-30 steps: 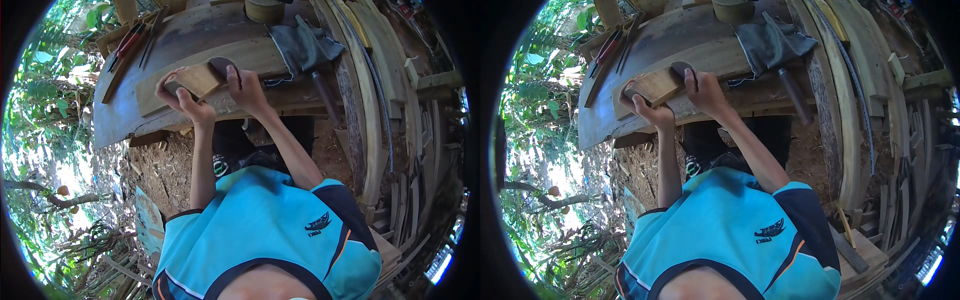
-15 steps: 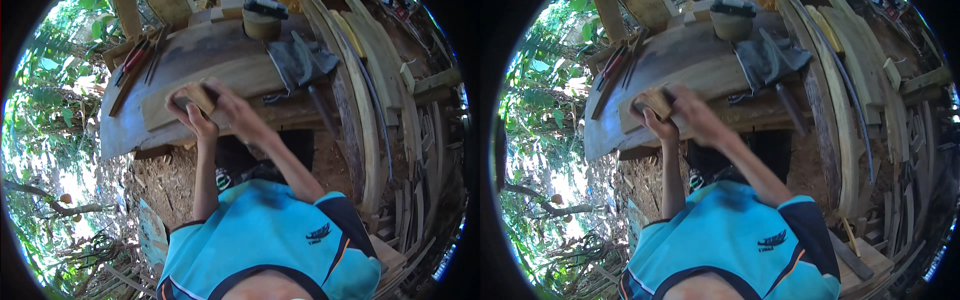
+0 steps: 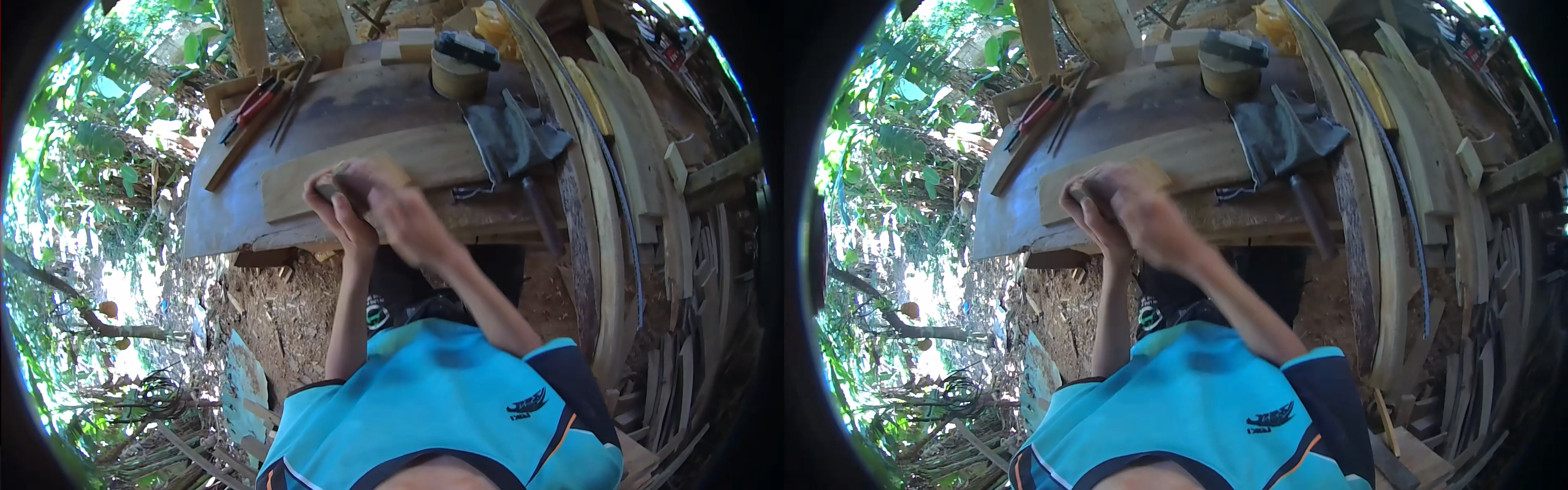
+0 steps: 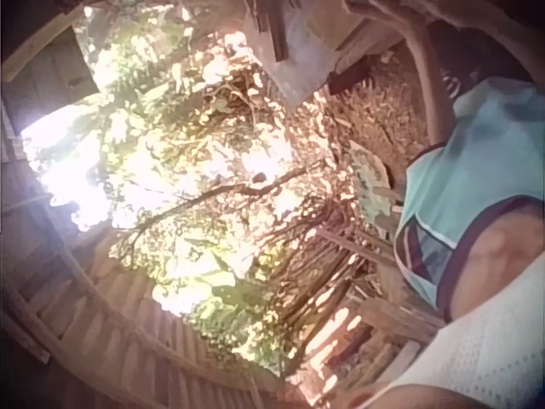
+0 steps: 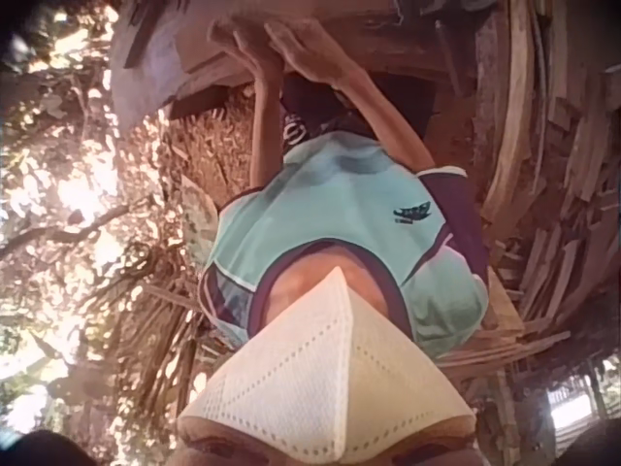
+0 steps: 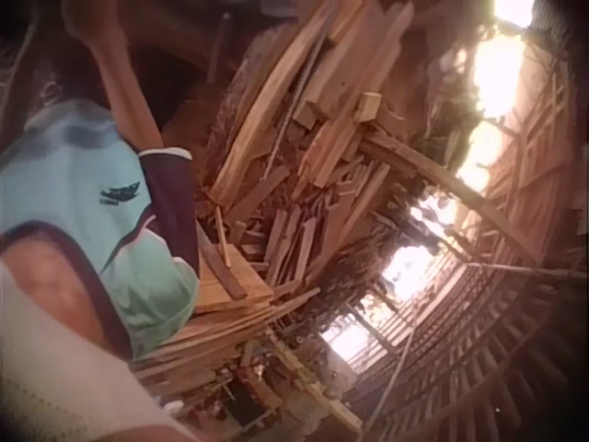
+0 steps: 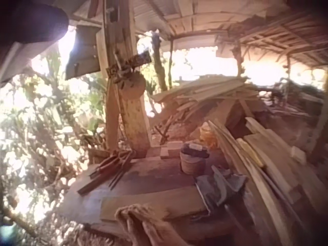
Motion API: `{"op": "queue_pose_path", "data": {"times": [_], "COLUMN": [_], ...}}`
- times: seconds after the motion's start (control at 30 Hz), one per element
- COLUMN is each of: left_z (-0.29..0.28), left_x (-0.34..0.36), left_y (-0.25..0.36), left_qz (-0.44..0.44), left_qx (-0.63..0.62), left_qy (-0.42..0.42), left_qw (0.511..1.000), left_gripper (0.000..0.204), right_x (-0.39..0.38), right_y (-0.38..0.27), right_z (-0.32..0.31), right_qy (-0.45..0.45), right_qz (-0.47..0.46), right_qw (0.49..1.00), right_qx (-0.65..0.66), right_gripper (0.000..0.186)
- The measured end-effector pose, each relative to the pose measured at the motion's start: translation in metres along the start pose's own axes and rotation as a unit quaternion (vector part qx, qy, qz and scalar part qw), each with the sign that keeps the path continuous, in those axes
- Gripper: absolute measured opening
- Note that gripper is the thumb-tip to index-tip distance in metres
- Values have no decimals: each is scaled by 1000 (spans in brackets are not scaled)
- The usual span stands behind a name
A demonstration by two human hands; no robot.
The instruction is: The person smooths a small wooden block with sandpaper, measures it with a ruler, and then uses a chisel and mallet to carve a groove into the wood. The person repeatedly strikes the chisel to deepen the groove.
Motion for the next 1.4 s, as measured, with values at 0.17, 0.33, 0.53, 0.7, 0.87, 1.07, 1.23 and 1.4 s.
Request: {"op": "queue_pose_path", "data": {"times": [0.17, 0.33, 0.53, 0.7, 0.87, 1.07, 1.23, 1.4], "left_z": [2, 7, 4, 5, 4, -2, -6, -16], "left_x": [-3, -3, -9, -8, -4, -8, -5, 16], "left_y": [7, 6, 0, 4, 8, 7, 2, 18], "left_qz": [61, 55, 56, 87, 77, 46, 66, 20], "left_qx": [57, -44, -45, -22, 37, -17, -70, -29], "left_qy": [-57, -54, -44, -55, -81, -57, -68, -152], "left_qw": [995, 996, 996, 994, 993, 997, 993, 988], "left_gripper": [39, 40, 42, 42, 43, 42, 41, 33], "right_x": [2, -14, -23, -14, -15, -10, -12, -14], "right_y": [1, 14, 17, 35, 27, 28, 20, 55], "right_z": [-24, -1, 4, -5, -23, -24, 9, -36], "right_qy": [-17, 85, 76, 78, 61, 5, 129, 21], "right_qz": [200, 65, -12, 111, 181, 403, 63, 308], "right_qw": [980, 994, 996, 991, 979, 915, 990, 951], "right_qx": [19, 18, 52, 18, 73, -2, 2, -28], "right_gripper": [35, 33, 33, 32, 36, 36, 37, 39]}}
Point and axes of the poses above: each hand's wrist, its own x-axis towards the middle knuckle, its own z-axis out of the palm, y = z × x, the point moved 1 cm from there along x, towards the middle knuckle, and after that the axes turned 6 degrees about z, right-handed, at the moved point
